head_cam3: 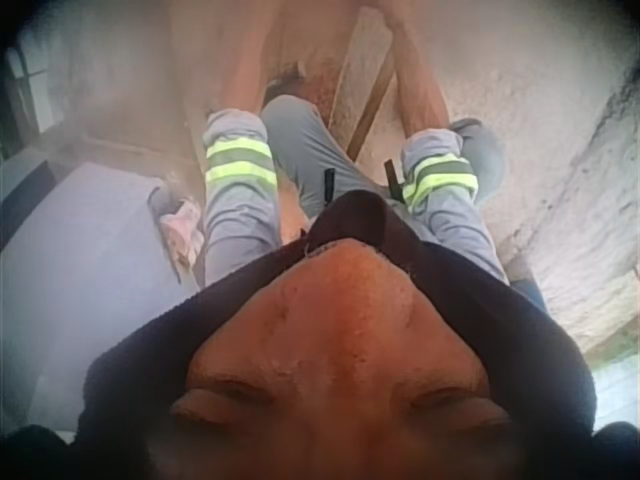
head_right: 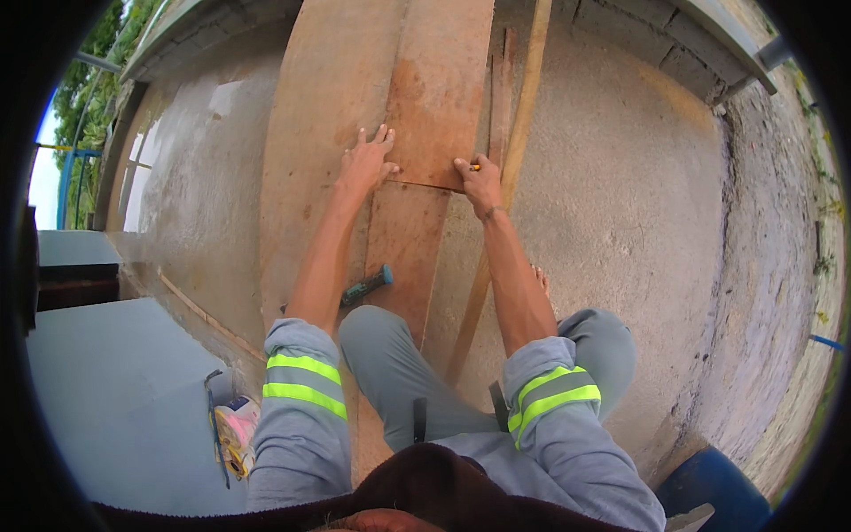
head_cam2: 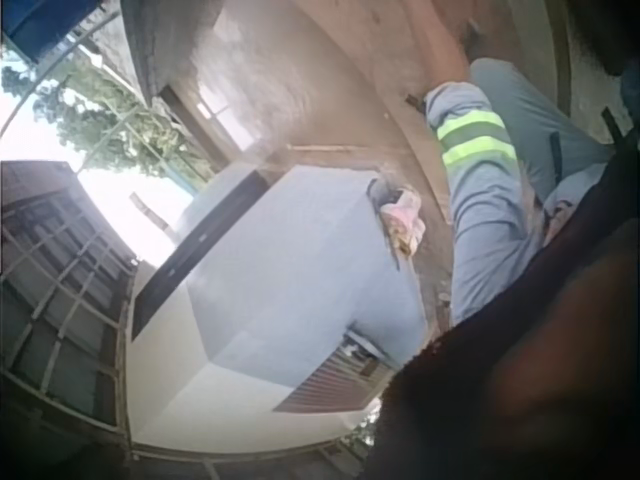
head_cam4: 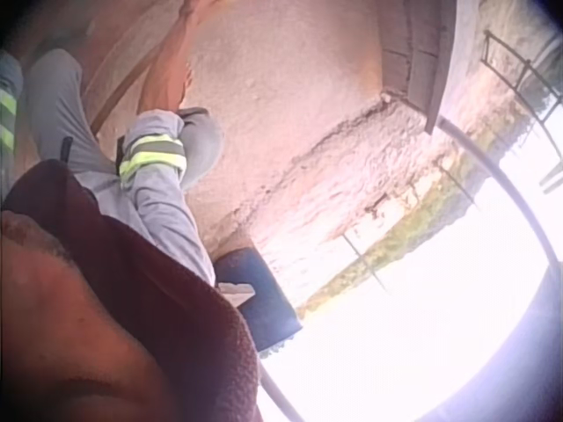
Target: The person marks a piece of wood with a pencil and then uses a saw to cut it.
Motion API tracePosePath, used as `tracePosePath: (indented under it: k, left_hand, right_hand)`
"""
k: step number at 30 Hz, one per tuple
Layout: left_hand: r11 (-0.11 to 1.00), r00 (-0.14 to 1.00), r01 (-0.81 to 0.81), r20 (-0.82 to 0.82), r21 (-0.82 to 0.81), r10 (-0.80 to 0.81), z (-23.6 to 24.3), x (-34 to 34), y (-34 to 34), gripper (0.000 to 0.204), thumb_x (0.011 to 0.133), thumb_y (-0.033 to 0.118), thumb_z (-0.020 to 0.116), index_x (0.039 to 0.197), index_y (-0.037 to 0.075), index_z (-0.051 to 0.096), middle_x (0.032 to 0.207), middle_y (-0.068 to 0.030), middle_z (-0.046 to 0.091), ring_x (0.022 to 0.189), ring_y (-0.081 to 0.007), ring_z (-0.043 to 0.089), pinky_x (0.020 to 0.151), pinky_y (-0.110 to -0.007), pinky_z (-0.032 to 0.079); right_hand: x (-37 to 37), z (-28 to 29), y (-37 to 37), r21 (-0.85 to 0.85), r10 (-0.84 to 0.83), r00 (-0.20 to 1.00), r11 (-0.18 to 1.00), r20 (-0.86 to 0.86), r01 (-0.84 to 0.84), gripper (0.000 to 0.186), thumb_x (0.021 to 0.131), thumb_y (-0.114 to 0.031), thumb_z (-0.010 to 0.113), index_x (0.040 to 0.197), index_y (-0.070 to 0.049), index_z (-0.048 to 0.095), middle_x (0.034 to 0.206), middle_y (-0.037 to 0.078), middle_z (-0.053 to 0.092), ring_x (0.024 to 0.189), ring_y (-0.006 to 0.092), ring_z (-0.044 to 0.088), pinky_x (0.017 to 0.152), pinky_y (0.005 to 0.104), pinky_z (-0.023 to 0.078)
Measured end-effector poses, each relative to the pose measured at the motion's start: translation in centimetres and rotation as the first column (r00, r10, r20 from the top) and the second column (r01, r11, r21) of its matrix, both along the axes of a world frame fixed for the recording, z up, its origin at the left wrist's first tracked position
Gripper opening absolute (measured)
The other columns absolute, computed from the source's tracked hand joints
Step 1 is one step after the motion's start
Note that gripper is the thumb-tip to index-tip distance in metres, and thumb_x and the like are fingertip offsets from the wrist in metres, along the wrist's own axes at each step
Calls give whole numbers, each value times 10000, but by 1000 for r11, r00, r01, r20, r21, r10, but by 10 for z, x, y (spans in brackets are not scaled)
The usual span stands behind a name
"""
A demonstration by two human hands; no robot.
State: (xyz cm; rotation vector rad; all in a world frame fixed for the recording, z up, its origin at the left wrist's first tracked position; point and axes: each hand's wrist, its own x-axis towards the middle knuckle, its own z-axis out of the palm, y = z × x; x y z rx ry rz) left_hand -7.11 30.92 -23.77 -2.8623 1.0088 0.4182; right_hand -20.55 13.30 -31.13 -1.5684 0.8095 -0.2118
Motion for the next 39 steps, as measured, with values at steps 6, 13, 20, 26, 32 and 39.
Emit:
tracePosePath:
  k: [6,13,20,26,32,39]
  left_hand:
    - [996,999,-41,-3,-74,41,-6,-10,-1,788,888,356,684,1537,141,292,1630,-30,208,1470,-388,228,1096,-601,398]
    - [992,999,-55,-6,-114,54,-14,-7,2,763,905,324,677,1535,120,300,1630,-32,212,1480,-379,204,1114,-629,346]
    - [993,997,-60,47,-102,65,-19,-34,-10,934,923,555,563,1565,34,130,1643,-144,97,1501,-386,112,1200,-561,186]
    - [993,990,4,143,-121,14,-34,-65,-18,962,884,476,648,1556,7,144,1629,-201,114,1500,-396,111,1193,-579,156]
    - [856,999,-41,-38,-515,25,-40,-152,-21,680,879,296,671,1438,8,412,1479,-200,414,1374,-333,390,1108,-489,323]
    - [477,839,-501,-541,-723,61,-9,-156,-6,237,947,179,601,1086,13,697,962,-129,733,864,-214,701,773,-317,525]
  right_hand:
    - [0,2,-1,79,-15,999,997,48,11,287,933,-215,686,810,-4,536,723,3,476,669,109,412,566,310,383]
    - [-1,6,3,97,-22,996,995,86,14,285,936,-221,685,818,-2,545,723,11,489,675,108,427,561,311,389]
    - [-2,3,1,78,-40,997,996,73,34,294,925,-218,705,834,16,551,708,15,509,647,110,440,537,314,399]
    - [2,0,4,86,-6,996,996,84,-1,276,928,-207,700,865,28,571,713,30,528,652,115,458,532,313,407]
    - [-1,4,-4,126,-42,998,991,56,35,273,925,-205,703,860,29,579,706,28,523,655,115,461,537,315,412]
    - [-3,10,1,135,18,1000,991,21,-20,254,932,-225,705,939,13,618,771,-1,533,685,106,479,616,262,436]
